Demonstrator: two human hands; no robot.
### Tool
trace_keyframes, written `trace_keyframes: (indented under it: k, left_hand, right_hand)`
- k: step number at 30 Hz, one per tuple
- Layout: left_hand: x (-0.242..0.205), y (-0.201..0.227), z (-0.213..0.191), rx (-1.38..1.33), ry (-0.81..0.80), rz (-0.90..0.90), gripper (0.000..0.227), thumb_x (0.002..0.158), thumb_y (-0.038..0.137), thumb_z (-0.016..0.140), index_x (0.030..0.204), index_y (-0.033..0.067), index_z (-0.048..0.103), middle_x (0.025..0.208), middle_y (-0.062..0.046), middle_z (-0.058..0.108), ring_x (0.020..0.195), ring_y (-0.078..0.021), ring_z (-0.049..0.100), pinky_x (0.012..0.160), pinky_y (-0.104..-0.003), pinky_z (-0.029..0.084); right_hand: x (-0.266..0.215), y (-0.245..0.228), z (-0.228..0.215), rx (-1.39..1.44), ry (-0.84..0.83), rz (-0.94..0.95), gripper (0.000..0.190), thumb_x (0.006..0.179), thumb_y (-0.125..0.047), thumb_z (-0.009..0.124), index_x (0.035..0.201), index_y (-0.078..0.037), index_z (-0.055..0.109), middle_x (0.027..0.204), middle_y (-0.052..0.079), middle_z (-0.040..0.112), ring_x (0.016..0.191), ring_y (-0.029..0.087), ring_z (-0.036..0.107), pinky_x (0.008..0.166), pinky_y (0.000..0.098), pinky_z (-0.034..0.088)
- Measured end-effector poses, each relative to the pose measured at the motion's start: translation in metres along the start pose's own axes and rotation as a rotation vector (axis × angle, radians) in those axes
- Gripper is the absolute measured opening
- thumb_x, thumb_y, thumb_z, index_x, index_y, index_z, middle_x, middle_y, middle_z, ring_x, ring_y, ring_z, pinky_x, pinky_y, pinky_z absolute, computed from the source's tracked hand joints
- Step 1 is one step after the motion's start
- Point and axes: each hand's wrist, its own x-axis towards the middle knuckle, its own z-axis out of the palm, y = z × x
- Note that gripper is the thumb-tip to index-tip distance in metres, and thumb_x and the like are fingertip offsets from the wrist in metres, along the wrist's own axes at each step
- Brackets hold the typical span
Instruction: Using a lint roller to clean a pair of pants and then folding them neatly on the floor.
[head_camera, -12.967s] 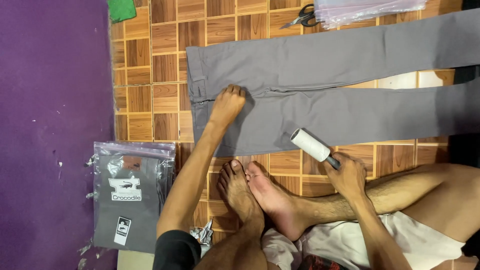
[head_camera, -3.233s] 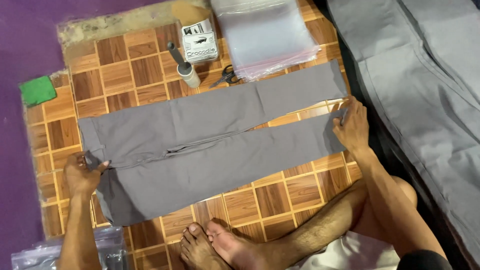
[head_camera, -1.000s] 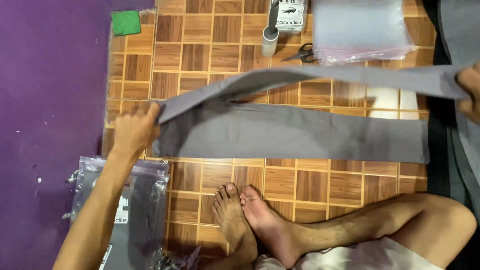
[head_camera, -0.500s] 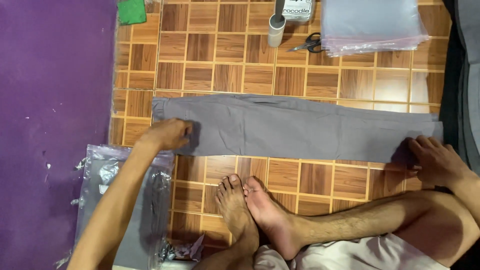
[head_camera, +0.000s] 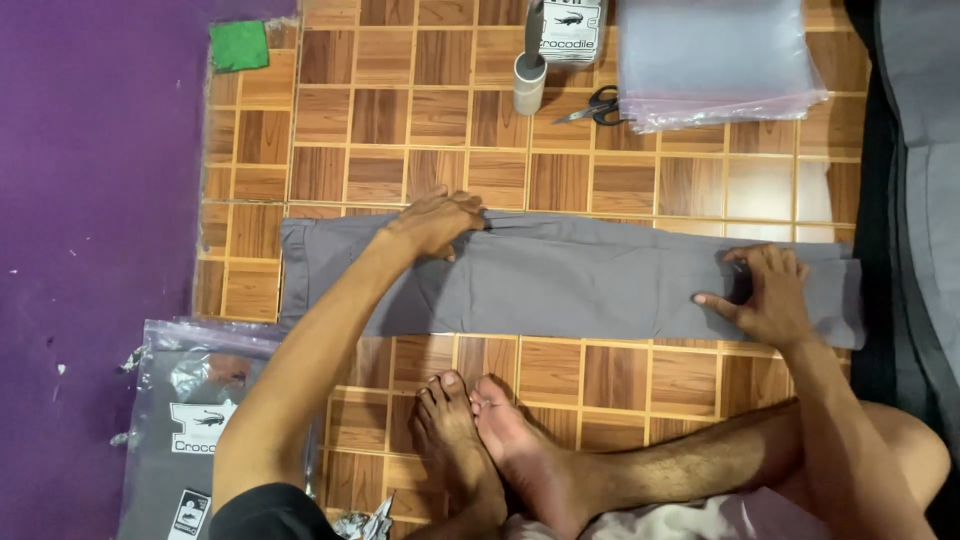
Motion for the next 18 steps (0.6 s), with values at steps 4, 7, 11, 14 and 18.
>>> trace_keyframes:
  k: [4, 7, 11, 14, 18]
  left_hand:
    - [-0.006, -0.001, -0.021, 0.005, -0.054, 0.089, 0.081, 0.052, 0.019, 0.093, 0.128, 0.0206, 0.067, 0.133, 0.002, 0.064, 0.122, -0.022, 0.054, 0.106, -0.044, 0.034]
    - [-0.006, -0.006, -0.048, 0.062, -0.209, -0.02, 0.079, 0.065, 0.033, 0.09, 0.135, 0.0186, 0.055, 0.149, -0.003, 0.054, 0.152, -0.0322, 0.028, 0.122, -0.061, 0.017]
    - [-0.004, -0.026, -0.06, -0.096, -0.082, -0.104, 0.046, 0.089, 0.041, 0.065, 0.132, 0.0257, 0.057, 0.143, 0.002, 0.057, 0.136, -0.0288, 0.045, 0.109, -0.066, 0.028]
    - [-0.001, -0.036, -0.049, -0.283, 0.125, -0.081, 0.025, 0.094, 0.013, 0.058, 0.118, 0.014, 0.062, 0.13, -0.001, 0.062, 0.12, -0.0311, 0.055, 0.099, -0.056, 0.04]
    - [0.011, -0.035, -0.035, -0.156, 0.229, -0.059, 0.04, 0.091, 0.004, 0.059, 0.126, 0.0206, 0.066, 0.132, 0.002, 0.066, 0.113, -0.0275, 0.059, 0.096, -0.047, 0.038]
  right_hand:
    - [-0.012, 0.012, 0.019, -0.047, 0.057, -0.01, 0.084, 0.064, -0.071, 0.077, 0.121, -0.011, 0.066, 0.11, 0.009, 0.056, 0.107, 0.028, 0.044, 0.1, 0.0429, 0.029]
    - [-0.005, 0.022, 0.021, -0.155, -0.012, 0.009, 0.09, 0.065, -0.081, 0.069, 0.123, -0.013, 0.066, 0.121, 0.01, 0.049, 0.113, 0.032, 0.043, 0.101, 0.0452, 0.032]
    - [-0.002, 0.017, 0.016, -0.14, 0.003, 0.002, 0.089, 0.066, -0.079, 0.071, 0.123, -0.01, 0.065, 0.121, 0.01, 0.055, 0.114, 0.032, 0.046, 0.102, 0.0455, 0.033]
    - [0.001, 0.018, 0.018, -0.108, -0.008, 0.036, 0.092, 0.065, -0.078, 0.072, 0.128, -0.012, 0.065, 0.121, 0.009, 0.056, 0.114, 0.032, 0.045, 0.101, 0.0461, 0.032]
    - [0.001, 0.008, 0.005, 0.144, 0.09, 0.022, 0.042, 0.097, -0.036, 0.067, 0.129, -0.01, 0.067, 0.11, 0.008, 0.052, 0.107, 0.028, 0.045, 0.101, 0.0448, 0.03]
